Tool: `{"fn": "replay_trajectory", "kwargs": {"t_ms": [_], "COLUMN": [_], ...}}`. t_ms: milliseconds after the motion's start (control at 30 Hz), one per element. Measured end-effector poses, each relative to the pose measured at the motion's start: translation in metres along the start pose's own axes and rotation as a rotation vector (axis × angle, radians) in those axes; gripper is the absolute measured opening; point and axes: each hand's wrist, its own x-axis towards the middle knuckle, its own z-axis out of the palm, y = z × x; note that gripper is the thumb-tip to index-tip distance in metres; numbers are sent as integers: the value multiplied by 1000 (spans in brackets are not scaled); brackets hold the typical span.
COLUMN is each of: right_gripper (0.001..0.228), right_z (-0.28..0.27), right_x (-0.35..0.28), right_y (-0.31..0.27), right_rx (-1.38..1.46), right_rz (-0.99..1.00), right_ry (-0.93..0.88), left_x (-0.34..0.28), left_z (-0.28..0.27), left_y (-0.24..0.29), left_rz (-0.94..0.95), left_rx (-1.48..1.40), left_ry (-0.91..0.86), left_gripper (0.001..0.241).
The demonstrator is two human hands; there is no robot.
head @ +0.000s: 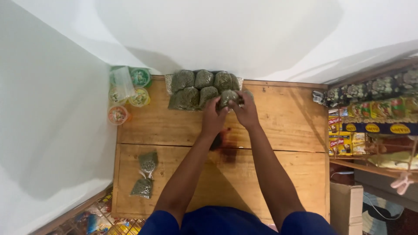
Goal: Organizing and sorting small plastic bags of dried herbs or products on a wooden counter.
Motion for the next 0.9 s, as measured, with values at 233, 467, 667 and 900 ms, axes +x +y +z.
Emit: {"fn": "replay_trajectory", "kwargs": {"t_ms": [233,467,667,900], "right_gripper": [50,50,54,75], "right_z": [23,43,53,42], "right_x": [0,-10,-5,-18], "right_y": [-33,-17,-11,-46], "right_rx": [-644,-456,-487,-527], "right_rz": [-152,-274,-249,-140], "right_ry": [316,129,172,21], "left_x": [1,5,10,-44], "left_z": [-9,-9,-17,-45], "left_y": [-18,-32,-36,-39], "left_rz": [192,236,231,227], "left_rx": [392,403,363,351], "left_ry": [87,76,14,-77], "left_gripper": [37,55,61,56]}}
